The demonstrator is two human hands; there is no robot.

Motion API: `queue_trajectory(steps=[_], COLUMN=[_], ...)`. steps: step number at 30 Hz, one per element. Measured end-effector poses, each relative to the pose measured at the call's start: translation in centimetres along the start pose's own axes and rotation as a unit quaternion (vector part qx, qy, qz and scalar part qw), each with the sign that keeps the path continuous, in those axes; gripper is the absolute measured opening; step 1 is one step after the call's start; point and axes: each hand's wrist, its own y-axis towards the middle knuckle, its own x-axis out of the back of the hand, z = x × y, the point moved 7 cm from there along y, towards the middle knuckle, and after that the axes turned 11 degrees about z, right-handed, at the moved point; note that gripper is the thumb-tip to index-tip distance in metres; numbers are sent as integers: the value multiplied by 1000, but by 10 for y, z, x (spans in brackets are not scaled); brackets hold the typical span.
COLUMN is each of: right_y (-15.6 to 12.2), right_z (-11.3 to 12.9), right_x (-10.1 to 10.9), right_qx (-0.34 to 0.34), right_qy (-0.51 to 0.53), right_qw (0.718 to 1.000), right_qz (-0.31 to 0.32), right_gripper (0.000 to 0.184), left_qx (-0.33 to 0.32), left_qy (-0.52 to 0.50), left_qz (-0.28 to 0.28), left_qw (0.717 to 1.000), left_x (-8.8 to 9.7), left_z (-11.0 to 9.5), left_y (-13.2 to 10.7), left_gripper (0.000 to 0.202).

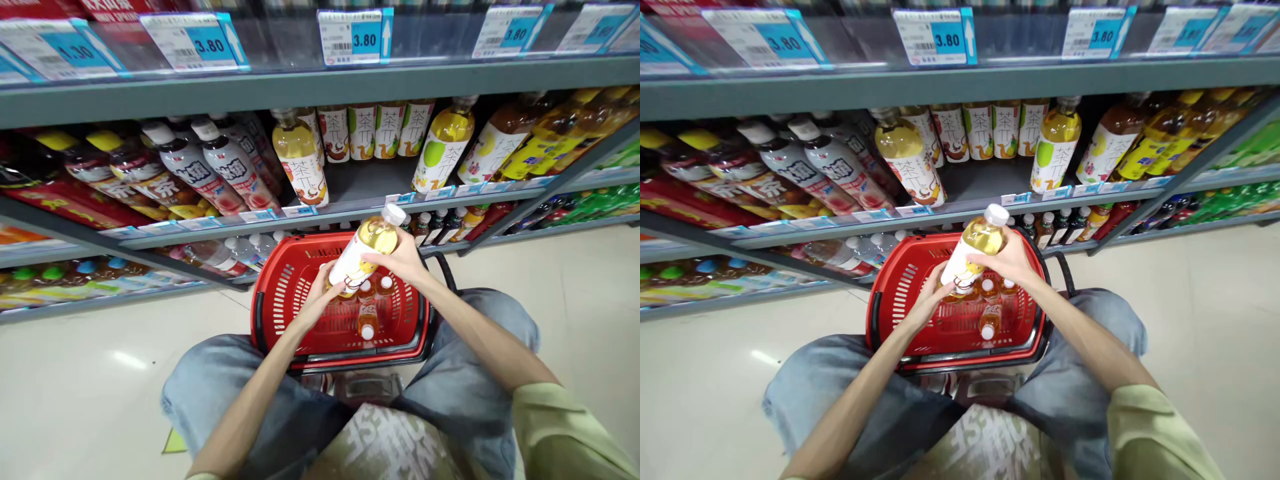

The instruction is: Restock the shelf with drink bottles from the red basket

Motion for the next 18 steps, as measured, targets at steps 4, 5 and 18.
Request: queue_trajectory(steps=[4,5,18], right_y=[2,2,15], right_z=[-5,-6,-21], right_x=[15,16,6], right_qx=[-22,-33,-35], right_qy=[124,143,278], right_qw=[991,987,959], right_qz=[-50,-57,-49], right_gripper=[65,64,55], left_qx=[0,-2,-162], left_qy=[-150,-170,19], left_qz=[-11,-13,-160], left_qw=[989,985,974], left_x=[-11,-13,1], left_z=[6,6,-21], left_y=[3,3,-12], left_gripper=[75,74,80])
